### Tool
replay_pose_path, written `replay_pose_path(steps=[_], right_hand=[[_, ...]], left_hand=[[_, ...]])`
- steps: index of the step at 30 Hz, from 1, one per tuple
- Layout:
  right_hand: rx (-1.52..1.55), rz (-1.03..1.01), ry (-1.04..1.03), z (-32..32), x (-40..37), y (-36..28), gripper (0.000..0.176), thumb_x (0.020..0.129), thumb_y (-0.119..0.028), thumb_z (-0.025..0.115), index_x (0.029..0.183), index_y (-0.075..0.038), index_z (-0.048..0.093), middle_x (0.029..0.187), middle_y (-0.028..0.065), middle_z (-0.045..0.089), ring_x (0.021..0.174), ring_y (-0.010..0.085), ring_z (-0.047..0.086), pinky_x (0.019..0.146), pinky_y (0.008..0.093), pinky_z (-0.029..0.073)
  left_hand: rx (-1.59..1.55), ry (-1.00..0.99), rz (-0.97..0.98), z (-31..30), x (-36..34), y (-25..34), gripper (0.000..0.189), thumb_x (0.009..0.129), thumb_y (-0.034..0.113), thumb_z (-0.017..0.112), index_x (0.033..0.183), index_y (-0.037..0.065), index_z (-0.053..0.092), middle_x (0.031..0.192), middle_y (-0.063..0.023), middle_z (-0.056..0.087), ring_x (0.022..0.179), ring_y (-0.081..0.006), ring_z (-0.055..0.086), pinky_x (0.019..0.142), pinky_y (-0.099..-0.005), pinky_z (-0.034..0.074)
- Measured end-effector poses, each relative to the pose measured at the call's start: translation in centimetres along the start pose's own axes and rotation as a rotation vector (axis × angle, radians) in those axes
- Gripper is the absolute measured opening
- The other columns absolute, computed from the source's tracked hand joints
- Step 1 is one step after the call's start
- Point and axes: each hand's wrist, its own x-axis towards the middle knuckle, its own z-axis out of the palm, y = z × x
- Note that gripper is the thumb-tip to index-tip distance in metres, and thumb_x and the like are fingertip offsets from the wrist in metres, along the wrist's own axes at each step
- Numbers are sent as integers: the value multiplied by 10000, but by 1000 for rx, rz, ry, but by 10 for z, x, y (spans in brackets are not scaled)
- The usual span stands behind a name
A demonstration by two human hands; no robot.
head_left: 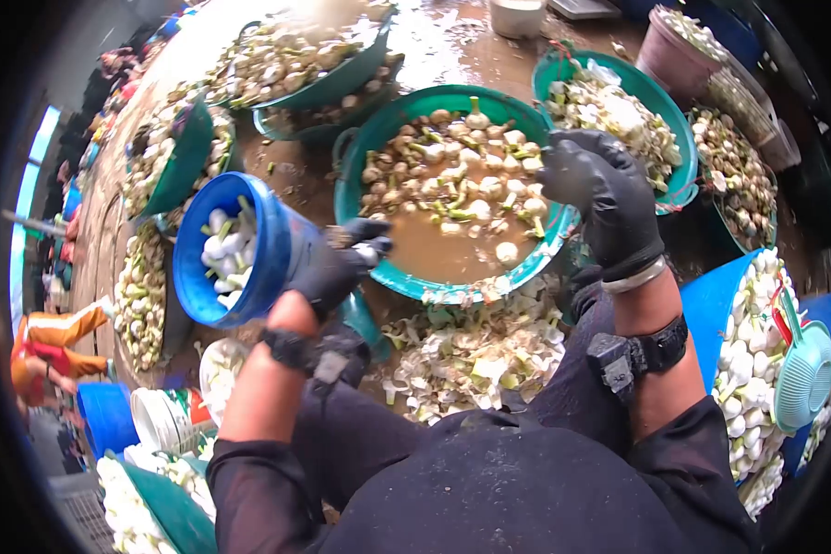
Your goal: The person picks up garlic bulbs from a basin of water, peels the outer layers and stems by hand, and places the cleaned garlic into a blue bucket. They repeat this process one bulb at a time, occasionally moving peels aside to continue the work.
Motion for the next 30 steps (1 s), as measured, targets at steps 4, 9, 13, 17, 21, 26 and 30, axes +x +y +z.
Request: replay_pose_path(steps=[4, 9, 13, 17, 21, 26, 30], right_hand=[[37, 193, 6, -16, 13, 22, 196, 839, -101, 557, 986, 26, 575, 847, 69, 623, 708, 137, 616, 627, 259, 524], [-85, 249, 127, -34, 21, 33, 225, 860, -134, 547, 1035, 4, 569, 909, 70, 621, 765, 142, 607, 697, 274, 501], [-112, 184, 180, -41, 29, 25, 220, 855, -121, 554, 1032, 6, 577, 918, 74, 626, 779, 141, 603, 708, 270, 496], [-88, 176, 147, -42, 25, 20, 216, 854, -117, 543, 1024, 11, 578, 925, 74, 624, 789, 136, 599, 714, 260, 488], [-188, 135, 82, -39, 17, 22, 192, 824, -103, 562, 965, 25, 585, 849, 62, 614, 742, 109, 569, 676, 246, 468], [-399, 352, -369, -30, -1, 37, 282, 783, -61, 586, 1057, 2, 561, 891, 34, 590, 794, 68, 529, 711, 235, 443], [-541, 119, -735, -15, -20, 65, 401, 747, -39, 574, 1145, -17, 538, 1024, 57, 602, 931, 112, 549, 862, 279, 436]], left_hand=[[409, -238, 150, 117, 91, -62, 301, 811, 193, 614, 1078, 54, 610, 976, -165, 642, 893, -270, 620, 787, -334, 477], [489, -452, -222, 231, 162, -108, 595, 798, 418, 580, 1325, 200, 413, 1336, -177, 403, 1250, -341, 360, 1027, -391, 308], [330, -488, -383, 253, 166, -132, 620, 719, 431, 646, 1252, 166, 475, 1234, -212, 486, 1142, -324, 474, 944, -393, 389], [124, -465, -186, 210, 121, -108, 567, 682, 312, 730, 1146, 62, 519, 995, -118, 604, 880, -204, 582, 766, -300, 470], [-144, -514, -401, 175, 49, -53, 524, 767, 291, 689, 1173, 29, 486, 959, -44, 584, 781, -115, 564, 678, -264, 475], [-917, -226, -374, 142, 4, -28, 471, 845, 198, 544, 1258, 18, 408, 1034, -77, 556, 881, -186, 583, 726, -319, 500], [-1163, -341, -219, 116, -31, -3, 432, 878, 238, 493, 1234, -2, 439, 1092, -95, 560, 990, -195, 561, 859, -311, 454]])
